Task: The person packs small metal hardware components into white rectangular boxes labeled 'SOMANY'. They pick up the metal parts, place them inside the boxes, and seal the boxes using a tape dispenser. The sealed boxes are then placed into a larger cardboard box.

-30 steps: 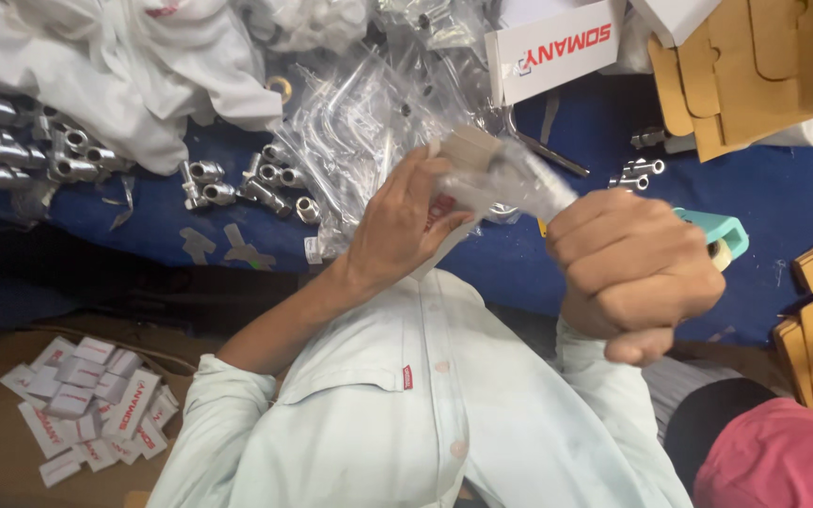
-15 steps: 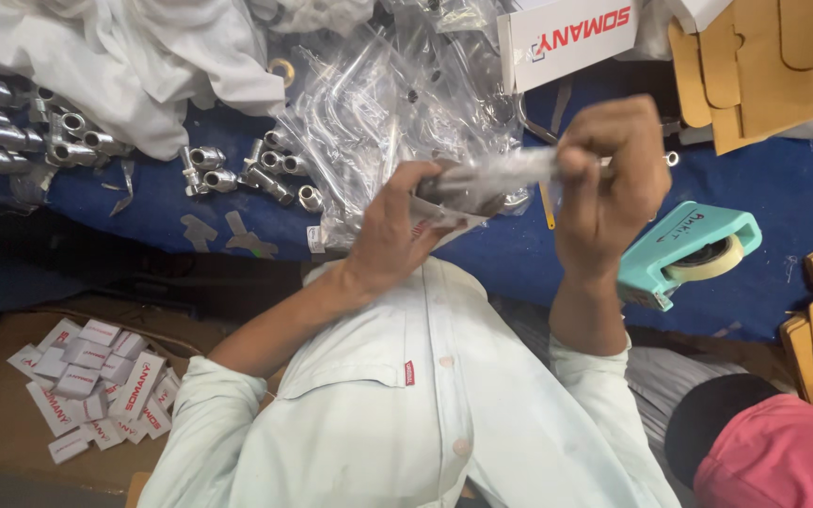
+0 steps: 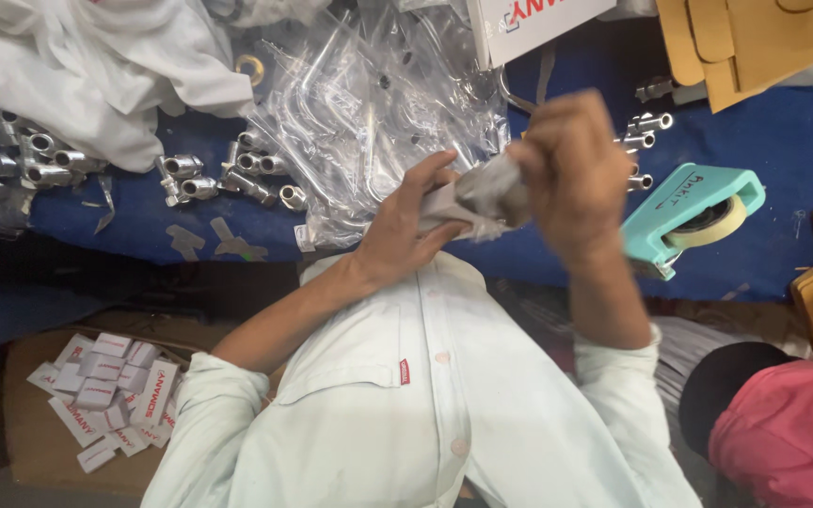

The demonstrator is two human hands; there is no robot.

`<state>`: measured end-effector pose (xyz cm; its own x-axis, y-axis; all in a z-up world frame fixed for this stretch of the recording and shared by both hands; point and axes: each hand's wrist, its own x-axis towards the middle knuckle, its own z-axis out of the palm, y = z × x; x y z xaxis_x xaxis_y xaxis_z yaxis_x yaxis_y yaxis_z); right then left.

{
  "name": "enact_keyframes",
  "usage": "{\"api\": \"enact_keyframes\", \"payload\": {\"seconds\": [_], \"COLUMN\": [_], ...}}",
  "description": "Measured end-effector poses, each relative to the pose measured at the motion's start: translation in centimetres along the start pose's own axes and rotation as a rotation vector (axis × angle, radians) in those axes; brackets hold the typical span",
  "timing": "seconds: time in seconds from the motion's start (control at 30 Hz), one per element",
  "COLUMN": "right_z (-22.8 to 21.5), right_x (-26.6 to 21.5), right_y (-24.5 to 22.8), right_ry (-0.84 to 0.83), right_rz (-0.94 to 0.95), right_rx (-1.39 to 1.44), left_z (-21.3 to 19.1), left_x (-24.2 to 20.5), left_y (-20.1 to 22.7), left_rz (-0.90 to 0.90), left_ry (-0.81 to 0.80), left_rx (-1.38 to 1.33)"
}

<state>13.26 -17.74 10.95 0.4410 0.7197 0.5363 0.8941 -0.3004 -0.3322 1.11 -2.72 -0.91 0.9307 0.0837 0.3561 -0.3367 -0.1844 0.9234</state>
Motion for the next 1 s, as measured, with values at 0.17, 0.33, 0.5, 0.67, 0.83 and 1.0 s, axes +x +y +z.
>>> {"api": "enact_keyframes", "payload": {"seconds": [0.17,0.33,0.5,0.67,0.83,1.0], "right_z": [1.4,-1.3,1.7,3.6,3.0,1.7], "right_x": [-0.1,0.0,-3.1,-4.8,-3.6,-2.3], "right_y": [-1.0,-1.9,-3.6,-4.8,-4.7,-4.6], "right_ry": [-0.154,-0.22,0.119,0.188,0.256,0.113], "right_rz": [-0.156,-0.009,0.13,0.162,0.153,-0.026], "right_rx": [0.314,0.21,0.072,0.117,0.038,0.024], "left_z": [-2.3,-3.0,-1.8,-1.9,-1.9,-2.4], "left_x": [1.3,2.4,1.3,0.9,0.4,0.4], "left_y": [-0.2,-1.3,-1.6,-1.5,-1.2,-1.4], "left_rz": [-0.173,-0.32,-0.208,-0.243,-0.117,-0.156], "left_ry": [-0.268,-0.38,-0.182,-0.124,-0.104,-0.091], "left_rx": [-0.17,-0.15,-0.18,-0.154,-0.077,-0.129]}}
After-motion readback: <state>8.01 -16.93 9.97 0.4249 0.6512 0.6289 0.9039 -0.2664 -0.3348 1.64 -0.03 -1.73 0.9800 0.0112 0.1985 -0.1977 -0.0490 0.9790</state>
